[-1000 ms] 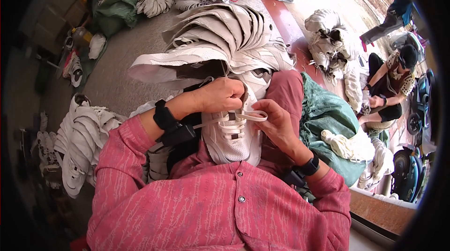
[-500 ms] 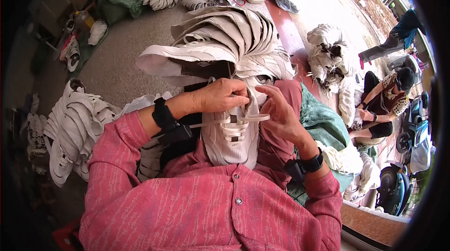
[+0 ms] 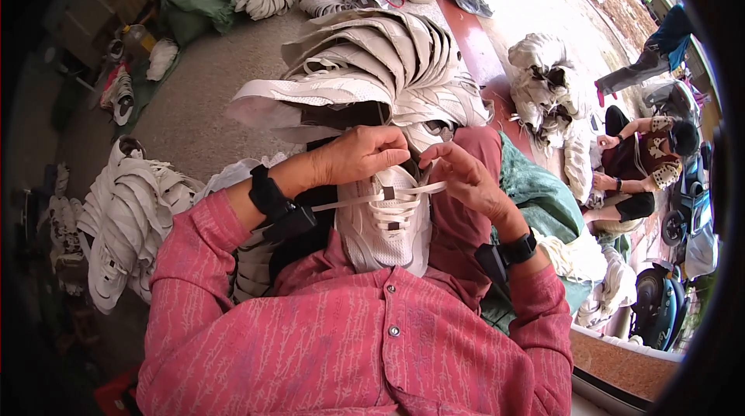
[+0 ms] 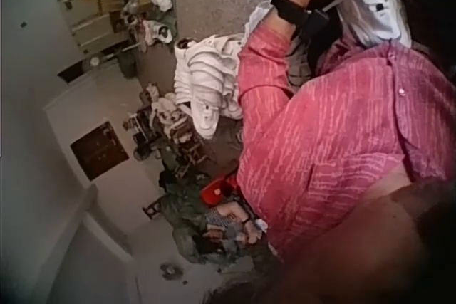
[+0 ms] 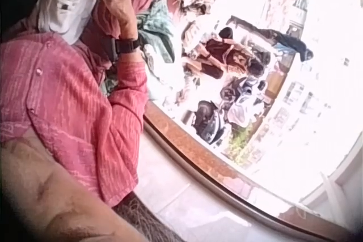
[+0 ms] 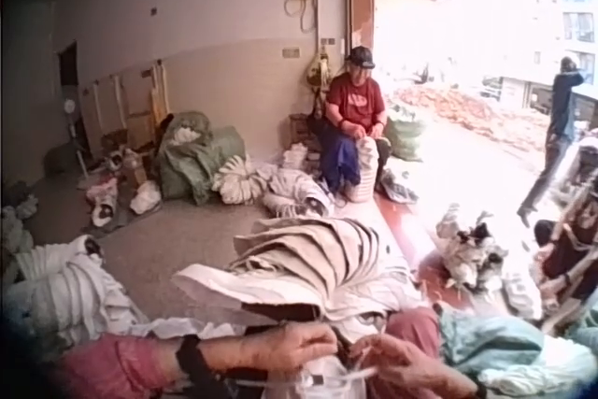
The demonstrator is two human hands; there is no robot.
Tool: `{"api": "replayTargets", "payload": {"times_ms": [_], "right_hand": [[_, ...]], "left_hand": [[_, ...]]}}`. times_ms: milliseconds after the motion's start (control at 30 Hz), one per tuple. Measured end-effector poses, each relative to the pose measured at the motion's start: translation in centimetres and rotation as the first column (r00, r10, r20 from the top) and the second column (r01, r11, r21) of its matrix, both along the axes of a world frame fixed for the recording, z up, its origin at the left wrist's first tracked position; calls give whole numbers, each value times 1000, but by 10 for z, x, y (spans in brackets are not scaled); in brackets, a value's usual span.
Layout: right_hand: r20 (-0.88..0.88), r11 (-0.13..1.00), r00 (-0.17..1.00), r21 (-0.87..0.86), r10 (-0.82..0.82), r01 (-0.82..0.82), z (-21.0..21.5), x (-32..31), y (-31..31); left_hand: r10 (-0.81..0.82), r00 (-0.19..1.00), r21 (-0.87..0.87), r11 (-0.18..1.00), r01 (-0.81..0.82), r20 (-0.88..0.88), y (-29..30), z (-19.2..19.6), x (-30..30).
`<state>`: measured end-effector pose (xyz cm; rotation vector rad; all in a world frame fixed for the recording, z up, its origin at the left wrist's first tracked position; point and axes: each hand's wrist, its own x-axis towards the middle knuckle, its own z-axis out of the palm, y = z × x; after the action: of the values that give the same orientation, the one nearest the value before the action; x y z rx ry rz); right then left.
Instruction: The recorder is threading laces into a white sneaker while sitting among piles of shoe components.
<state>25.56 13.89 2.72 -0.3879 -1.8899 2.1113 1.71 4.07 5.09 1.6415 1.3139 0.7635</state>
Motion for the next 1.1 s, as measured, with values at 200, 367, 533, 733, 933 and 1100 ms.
{"api": "replayTargets", "payload": {"times_ms": [200, 367, 533, 733, 933, 1100], "right_hand": [[54, 998, 997, 39, 56, -58, 11, 3, 1], [-7, 629, 999, 777, -33, 26, 31, -22, -7], [131, 137, 990, 983, -56, -123, 31, -39, -11], [74, 539, 997, 841, -14, -55, 19, -38, -6], [180, 900, 983, 422, 33, -108, 15, -45, 1], [150, 862, 989, 502, -1, -75, 17, -47, -1]], "left_hand": [[368, 925, 336, 886, -320, -91, -59, 17, -11], [301, 935, 284, 928, -241, -188, -99, -13, -4], [334, 936, 18, 941, -338, 109, -105, -35, -2], [418, 841, -528, 827, -195, 344, -119, 5, -18], [253, 946, -150, 946, -286, -203, -142, 42, -74], [529, 402, 496, 847, -190, -748, -163, 49, -102]]}}
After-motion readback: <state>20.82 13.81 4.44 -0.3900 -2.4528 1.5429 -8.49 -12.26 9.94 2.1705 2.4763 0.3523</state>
